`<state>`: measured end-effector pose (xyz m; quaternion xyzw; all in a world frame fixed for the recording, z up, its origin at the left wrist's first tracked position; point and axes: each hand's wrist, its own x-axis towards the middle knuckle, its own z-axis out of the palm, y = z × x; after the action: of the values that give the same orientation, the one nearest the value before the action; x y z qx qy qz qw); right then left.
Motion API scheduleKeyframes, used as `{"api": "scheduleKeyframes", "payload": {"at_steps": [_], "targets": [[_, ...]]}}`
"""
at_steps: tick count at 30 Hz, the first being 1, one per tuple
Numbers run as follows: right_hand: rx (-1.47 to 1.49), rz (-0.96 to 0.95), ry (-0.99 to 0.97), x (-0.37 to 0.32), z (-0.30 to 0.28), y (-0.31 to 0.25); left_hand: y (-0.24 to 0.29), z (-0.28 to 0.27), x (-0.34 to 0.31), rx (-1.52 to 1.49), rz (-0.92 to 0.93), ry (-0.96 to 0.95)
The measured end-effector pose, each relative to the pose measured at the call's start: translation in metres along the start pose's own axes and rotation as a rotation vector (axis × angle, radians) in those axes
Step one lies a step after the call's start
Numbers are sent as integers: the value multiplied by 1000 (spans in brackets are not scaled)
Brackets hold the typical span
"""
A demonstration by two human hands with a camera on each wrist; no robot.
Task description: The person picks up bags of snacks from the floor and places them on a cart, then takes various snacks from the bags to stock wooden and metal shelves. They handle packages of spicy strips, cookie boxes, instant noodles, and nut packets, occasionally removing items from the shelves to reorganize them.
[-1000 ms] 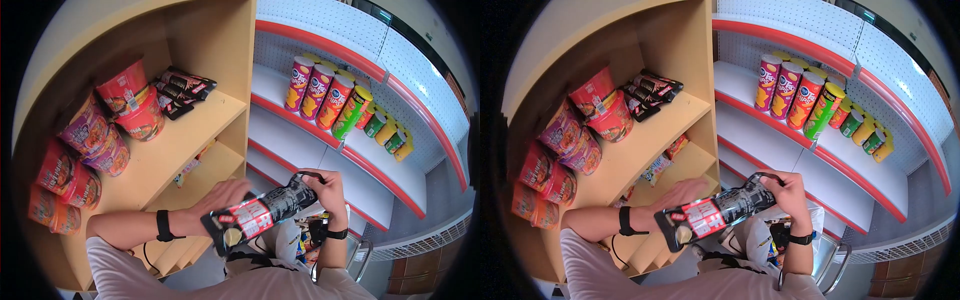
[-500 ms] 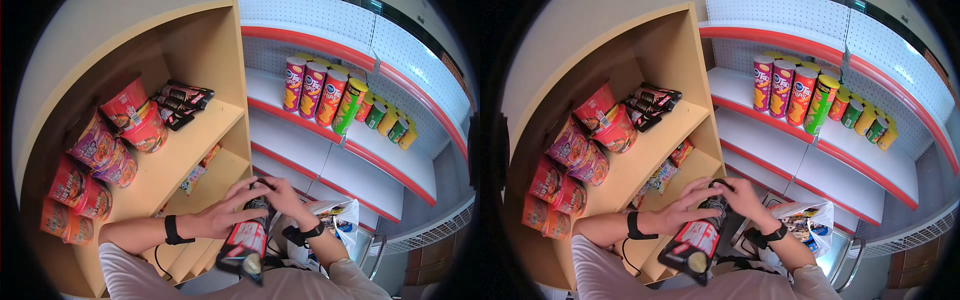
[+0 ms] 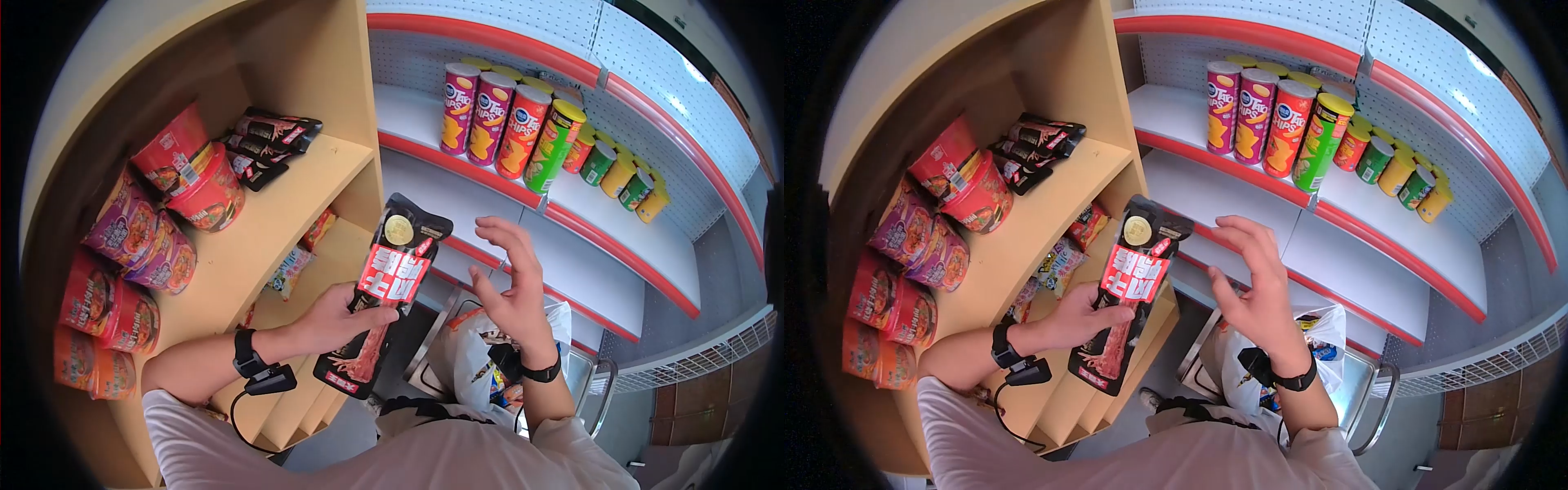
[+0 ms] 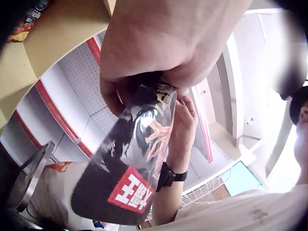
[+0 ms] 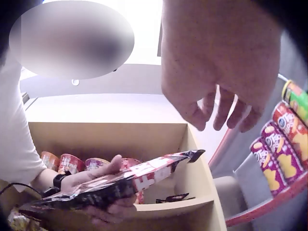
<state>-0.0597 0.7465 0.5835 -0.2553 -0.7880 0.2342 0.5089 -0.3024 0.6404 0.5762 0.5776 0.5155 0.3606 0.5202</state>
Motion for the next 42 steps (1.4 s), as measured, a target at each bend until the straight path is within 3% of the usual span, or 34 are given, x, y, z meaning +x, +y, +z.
{"api": "scheduleKeyframes", "payload": {"at_steps": [3,8,14,16,18,20,22,24,26,27,28,30,31,32,34,36,38,42], "targets": [[56,36,-98,-3,3,-7,1,-1,0,20,42,22],[54,-66,-270,-19,18,-7,4,-1,0,57,47,39],[-144,-152,-188,-6,7,-11,-1,-2,0,185,55,30],[-341,-343,-201,-2,0,-17,-3,-1,-1,211,4,71],[-287,-333,-315,2,-3,-22,0,-5,0,390,-50,-97],[-386,-336,-606,7,-1,-30,-7,-4,-2,348,-21,-86],[-363,-368,-632,4,3,-32,2,-8,-2,395,-101,-213],[-211,-234,-864,-3,3,-23,2,-9,-3,420,-124,-245],[-99,-265,-819,-7,0,-12,-3,-8,1,407,-18,-106],[-116,-201,-797,-8,-6,-5,6,-8,1,389,-155,-44],[-132,-137,-768,-6,-11,4,0,-6,6,391,-152,-36],[-261,-145,-617,6,-23,27,-18,-4,11,451,356,412],[-161,-57,-471,10,-25,37,-8,-10,7,443,208,244],[-126,13,-418,18,-30,42,-6,-11,6,464,221,250],[-6,21,-300,37,-26,37,-4,-4,3,703,541,466],[-16,-18,-273,60,-13,28,-1,-3,-2,705,588,458],[4,-55,-247,84,5,30,0,-1,-5,753,736,645],[54,-118,-269,130,39,38,-10,6,-11,950,983,623]]}}
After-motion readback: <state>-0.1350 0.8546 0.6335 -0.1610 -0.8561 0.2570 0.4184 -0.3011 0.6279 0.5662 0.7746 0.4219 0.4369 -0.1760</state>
